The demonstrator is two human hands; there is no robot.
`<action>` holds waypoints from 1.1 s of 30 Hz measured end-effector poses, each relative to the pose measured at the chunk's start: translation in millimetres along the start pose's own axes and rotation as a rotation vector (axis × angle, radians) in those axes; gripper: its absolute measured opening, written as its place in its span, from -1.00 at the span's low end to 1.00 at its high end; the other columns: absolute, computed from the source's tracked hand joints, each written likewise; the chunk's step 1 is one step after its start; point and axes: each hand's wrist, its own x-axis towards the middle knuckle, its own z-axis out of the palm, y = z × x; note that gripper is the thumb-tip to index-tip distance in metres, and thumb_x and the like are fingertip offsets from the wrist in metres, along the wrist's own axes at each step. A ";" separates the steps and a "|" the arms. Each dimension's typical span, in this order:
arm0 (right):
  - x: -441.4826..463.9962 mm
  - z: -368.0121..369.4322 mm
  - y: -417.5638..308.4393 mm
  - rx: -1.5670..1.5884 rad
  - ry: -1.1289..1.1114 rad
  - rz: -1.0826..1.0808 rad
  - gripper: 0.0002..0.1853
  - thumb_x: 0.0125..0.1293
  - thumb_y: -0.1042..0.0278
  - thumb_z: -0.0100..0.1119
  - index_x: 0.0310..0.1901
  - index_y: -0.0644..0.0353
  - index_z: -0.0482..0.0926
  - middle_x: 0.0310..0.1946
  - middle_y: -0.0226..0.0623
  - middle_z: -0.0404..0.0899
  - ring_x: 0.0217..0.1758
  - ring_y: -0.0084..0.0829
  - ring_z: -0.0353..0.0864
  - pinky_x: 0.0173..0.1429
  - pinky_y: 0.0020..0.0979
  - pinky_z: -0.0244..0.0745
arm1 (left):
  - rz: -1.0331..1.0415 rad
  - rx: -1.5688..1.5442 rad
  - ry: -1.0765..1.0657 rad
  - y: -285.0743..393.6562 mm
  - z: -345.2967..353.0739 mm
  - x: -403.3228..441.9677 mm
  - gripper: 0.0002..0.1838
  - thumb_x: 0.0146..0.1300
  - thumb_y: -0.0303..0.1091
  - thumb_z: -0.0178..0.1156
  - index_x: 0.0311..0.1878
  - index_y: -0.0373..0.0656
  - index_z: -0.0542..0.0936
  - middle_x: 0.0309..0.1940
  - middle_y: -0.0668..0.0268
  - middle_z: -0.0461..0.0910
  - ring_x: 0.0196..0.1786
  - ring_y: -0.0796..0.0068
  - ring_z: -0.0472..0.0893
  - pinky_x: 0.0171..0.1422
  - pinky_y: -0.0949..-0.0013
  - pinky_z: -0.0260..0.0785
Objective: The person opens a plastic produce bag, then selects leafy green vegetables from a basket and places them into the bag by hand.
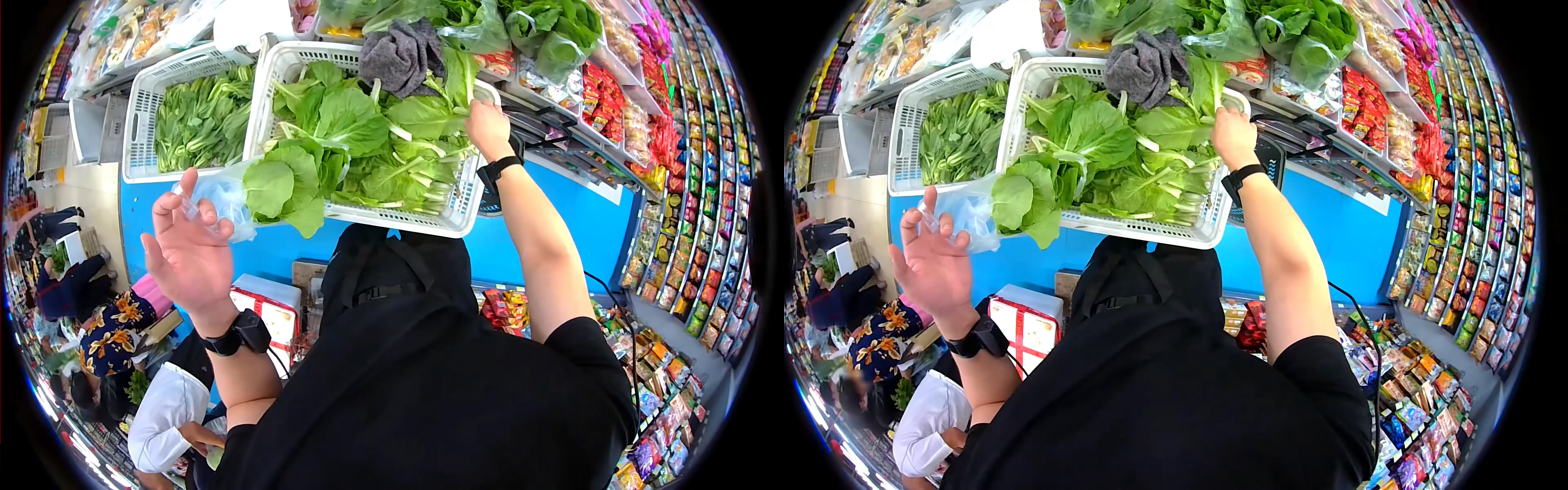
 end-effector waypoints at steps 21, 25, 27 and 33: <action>-88.2 118.9 -55.2 0.303 -0.302 0.310 -0.47 0.33 0.42 0.23 0.28 0.43 0.38 0.35 0.21 0.40 0.41 0.19 0.47 0.43 -0.01 0.51 | -0.044 0.050 0.017 -15.8 2.4 -1.2 -0.39 0.62 0.22 0.04 0.30 -0.17 0.50 0.53 -0.03 0.39 0.04 0.36 0.64 -0.06 0.24 0.60; -90.2 123.5 -42.6 -0.065 -0.243 0.031 -0.66 0.39 0.40 0.19 0.14 0.35 0.58 0.17 0.05 0.51 0.19 -0.01 0.60 0.27 -0.14 0.60 | -0.049 0.063 0.027 -18.7 3.9 -3.2 -0.41 0.61 0.21 0.06 0.29 -0.18 0.51 0.51 -0.04 0.41 0.01 0.35 0.65 -0.05 0.25 0.60; -94.0 120.8 -38.7 -0.060 -0.215 -0.003 -0.68 0.38 0.41 0.19 0.11 0.35 0.56 0.13 0.11 0.52 0.16 0.05 0.61 0.27 -0.11 0.60 | -0.045 0.060 0.032 -20.3 4.6 -2.8 -0.41 0.61 0.20 0.06 0.29 -0.18 0.51 0.50 -0.04 0.42 0.00 0.36 0.65 -0.05 0.26 0.60; -99.8 104.0 -39.9 0.012 -0.193 -0.040 -0.82 0.42 0.41 0.14 0.00 0.23 0.53 -0.05 0.02 0.74 0.19 0.01 0.70 0.21 0.00 0.63 | -0.061 0.036 0.024 -24.6 5.5 -5.8 -0.41 0.61 0.21 0.06 0.27 -0.17 0.53 0.49 -0.03 0.43 0.00 0.37 0.66 -0.06 0.28 0.59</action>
